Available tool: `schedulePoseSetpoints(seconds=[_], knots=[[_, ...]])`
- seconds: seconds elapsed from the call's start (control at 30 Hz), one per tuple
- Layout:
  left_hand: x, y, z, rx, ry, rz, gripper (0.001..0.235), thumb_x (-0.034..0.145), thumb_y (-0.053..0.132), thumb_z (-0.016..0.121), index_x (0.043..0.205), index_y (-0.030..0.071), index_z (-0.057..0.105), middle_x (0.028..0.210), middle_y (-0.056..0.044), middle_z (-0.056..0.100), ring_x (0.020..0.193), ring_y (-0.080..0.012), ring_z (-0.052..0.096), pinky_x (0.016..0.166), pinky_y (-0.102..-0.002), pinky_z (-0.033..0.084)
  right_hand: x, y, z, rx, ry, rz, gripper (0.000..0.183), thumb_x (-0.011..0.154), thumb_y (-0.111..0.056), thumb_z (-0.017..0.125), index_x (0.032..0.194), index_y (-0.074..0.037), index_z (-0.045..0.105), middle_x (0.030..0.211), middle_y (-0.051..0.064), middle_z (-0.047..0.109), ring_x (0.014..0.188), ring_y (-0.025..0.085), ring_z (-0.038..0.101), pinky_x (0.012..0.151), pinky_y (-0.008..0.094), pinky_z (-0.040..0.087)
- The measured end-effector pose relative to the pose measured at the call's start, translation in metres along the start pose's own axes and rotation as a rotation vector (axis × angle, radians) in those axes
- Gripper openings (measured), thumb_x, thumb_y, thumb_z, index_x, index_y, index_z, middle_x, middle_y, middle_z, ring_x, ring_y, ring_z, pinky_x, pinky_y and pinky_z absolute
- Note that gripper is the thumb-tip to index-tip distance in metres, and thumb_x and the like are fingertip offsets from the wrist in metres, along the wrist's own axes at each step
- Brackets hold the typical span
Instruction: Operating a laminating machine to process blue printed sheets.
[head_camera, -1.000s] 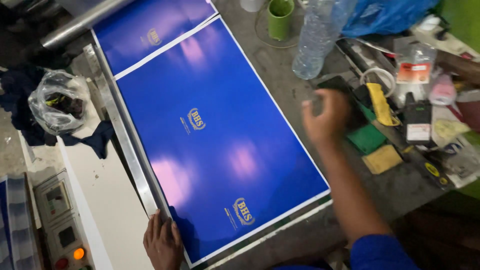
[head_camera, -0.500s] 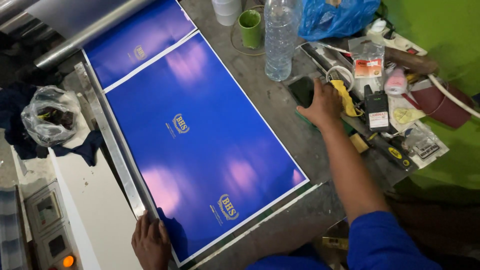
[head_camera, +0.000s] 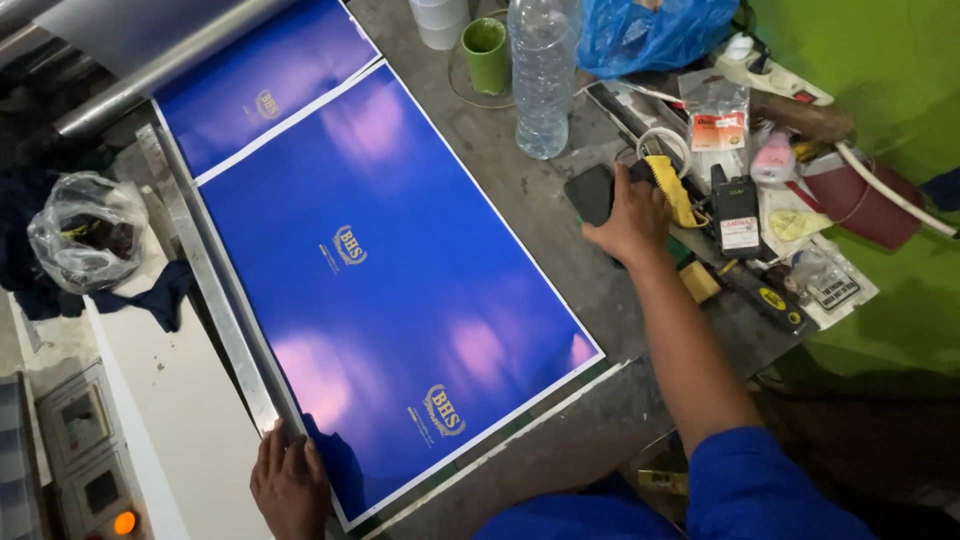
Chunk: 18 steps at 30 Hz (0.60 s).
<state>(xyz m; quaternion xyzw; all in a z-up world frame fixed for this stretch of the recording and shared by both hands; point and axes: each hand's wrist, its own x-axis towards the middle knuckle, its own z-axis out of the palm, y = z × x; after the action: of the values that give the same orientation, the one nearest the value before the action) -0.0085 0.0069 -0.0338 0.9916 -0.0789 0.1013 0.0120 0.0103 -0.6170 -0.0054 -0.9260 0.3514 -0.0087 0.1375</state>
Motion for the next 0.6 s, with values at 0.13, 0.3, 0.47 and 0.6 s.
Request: schedulePoseSetpoints(seconds=[0.13,0.3,0.47,0.6], knots=[[-0.001,0.003,-0.006,-0.06,0.03,0.002,0.026,0.103,0.028,0.059,0.109,0.011,0.078,0.155,-0.007,0.059,0.15,-0.0262,0.049,0.12,-0.043,0.037,-0.004,0.0,0.002,-0.034,-0.057,-0.009,0.123,0.069,-0.054,0.088,0.165,-0.018,0.021,0.141,0.024,0.051,0.133,0.045,0.046,0.112,0.06,0.035],[0.0,0.004,-0.01,-0.079,0.041,0.028,0.026,0.102,0.027,0.059,0.108,0.01,0.078,0.153,-0.008,0.059,0.148,-0.0276,0.05,0.118,-0.044,0.037,-0.004,0.001,0.007,-0.046,-0.032,-0.034,0.123,0.068,-0.054,0.089,0.165,-0.019,0.021,0.145,0.023,0.048,0.133,0.043,0.045,0.108,0.061,0.035],[0.004,0.007,-0.012,-0.04,0.014,0.013,0.027,0.102,0.028,0.059,0.109,0.009,0.077,0.153,-0.008,0.059,0.148,-0.0278,0.049,0.118,-0.043,0.037,-0.001,0.003,0.011,-0.046,-0.02,-0.025,0.125,0.068,-0.053,0.09,0.165,-0.021,0.019,0.142,0.023,0.049,0.132,0.042,0.045,0.108,0.061,0.034],[0.001,0.004,-0.009,-0.006,-0.017,0.009,0.028,0.102,0.029,0.058,0.111,0.011,0.077,0.155,-0.008,0.057,0.149,-0.0271,0.047,0.119,-0.043,0.035,-0.003,0.007,0.014,-0.016,-0.01,-0.04,0.122,0.072,-0.052,0.089,0.168,-0.023,0.018,0.142,0.021,0.051,0.132,0.041,0.047,0.109,0.061,0.036]])
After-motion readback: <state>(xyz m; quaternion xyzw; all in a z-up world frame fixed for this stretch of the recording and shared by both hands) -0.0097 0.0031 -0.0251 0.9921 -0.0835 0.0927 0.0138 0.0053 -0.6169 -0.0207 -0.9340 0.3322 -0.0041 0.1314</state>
